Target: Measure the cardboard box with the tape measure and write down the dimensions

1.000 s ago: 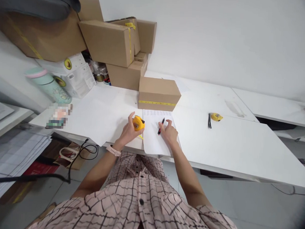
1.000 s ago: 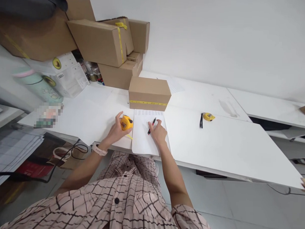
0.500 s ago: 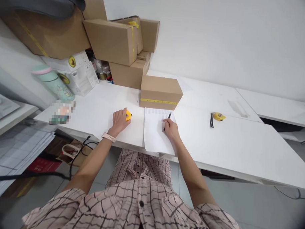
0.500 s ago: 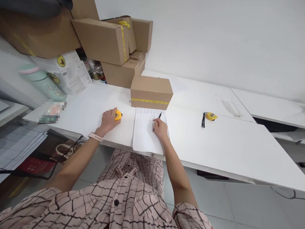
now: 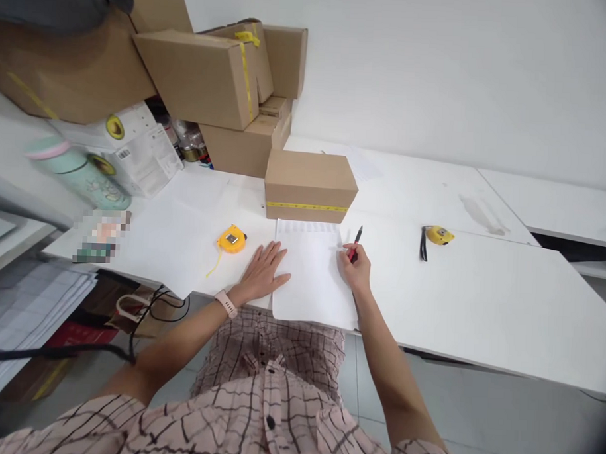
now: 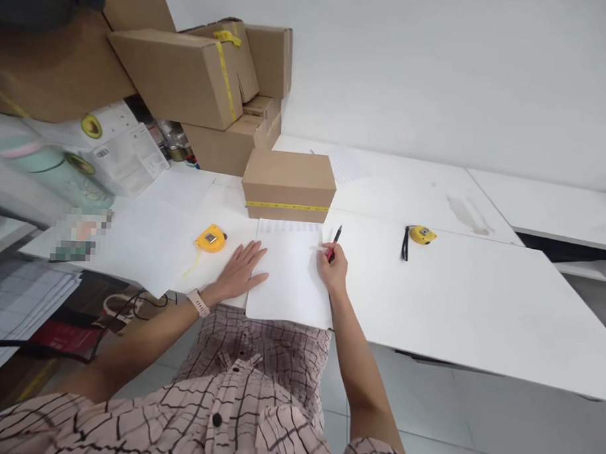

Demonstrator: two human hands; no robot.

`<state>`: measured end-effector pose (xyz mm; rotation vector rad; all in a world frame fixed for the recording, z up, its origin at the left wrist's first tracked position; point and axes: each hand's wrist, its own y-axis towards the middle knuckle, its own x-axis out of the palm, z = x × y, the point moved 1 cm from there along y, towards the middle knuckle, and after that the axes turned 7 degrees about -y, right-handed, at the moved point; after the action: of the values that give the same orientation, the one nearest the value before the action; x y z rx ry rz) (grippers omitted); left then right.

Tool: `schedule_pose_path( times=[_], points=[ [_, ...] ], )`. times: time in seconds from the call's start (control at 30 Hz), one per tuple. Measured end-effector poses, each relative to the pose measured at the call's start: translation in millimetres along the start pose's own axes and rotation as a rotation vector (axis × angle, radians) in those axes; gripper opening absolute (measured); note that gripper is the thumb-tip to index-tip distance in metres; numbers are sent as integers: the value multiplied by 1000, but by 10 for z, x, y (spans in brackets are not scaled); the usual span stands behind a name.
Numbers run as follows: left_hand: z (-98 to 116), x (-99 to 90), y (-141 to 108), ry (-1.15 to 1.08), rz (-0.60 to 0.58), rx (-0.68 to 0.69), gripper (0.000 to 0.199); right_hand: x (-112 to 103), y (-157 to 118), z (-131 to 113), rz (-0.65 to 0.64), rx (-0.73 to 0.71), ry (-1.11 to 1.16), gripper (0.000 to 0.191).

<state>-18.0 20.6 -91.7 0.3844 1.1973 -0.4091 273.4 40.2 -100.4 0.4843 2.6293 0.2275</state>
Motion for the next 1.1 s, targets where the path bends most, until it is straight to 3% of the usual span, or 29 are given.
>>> schedule_pose_path(
  times=[0.23, 0.43, 0.77, 1.1],
  points=[
    [12, -1, -7, 25, 58, 37, 68, 22, -41, -108, 28, 88, -19, 23],
    [59, -74, 24, 33, 23, 23, 68, 19, 15, -91, 50, 126, -23, 22],
    [13, -17, 33, 13, -15, -6, 70, 16, 41, 90, 130, -68, -153, 26],
    [18, -20, 20, -39, -58, -42, 74, -1, 53, 130, 107, -69, -117, 26]
  ],
)
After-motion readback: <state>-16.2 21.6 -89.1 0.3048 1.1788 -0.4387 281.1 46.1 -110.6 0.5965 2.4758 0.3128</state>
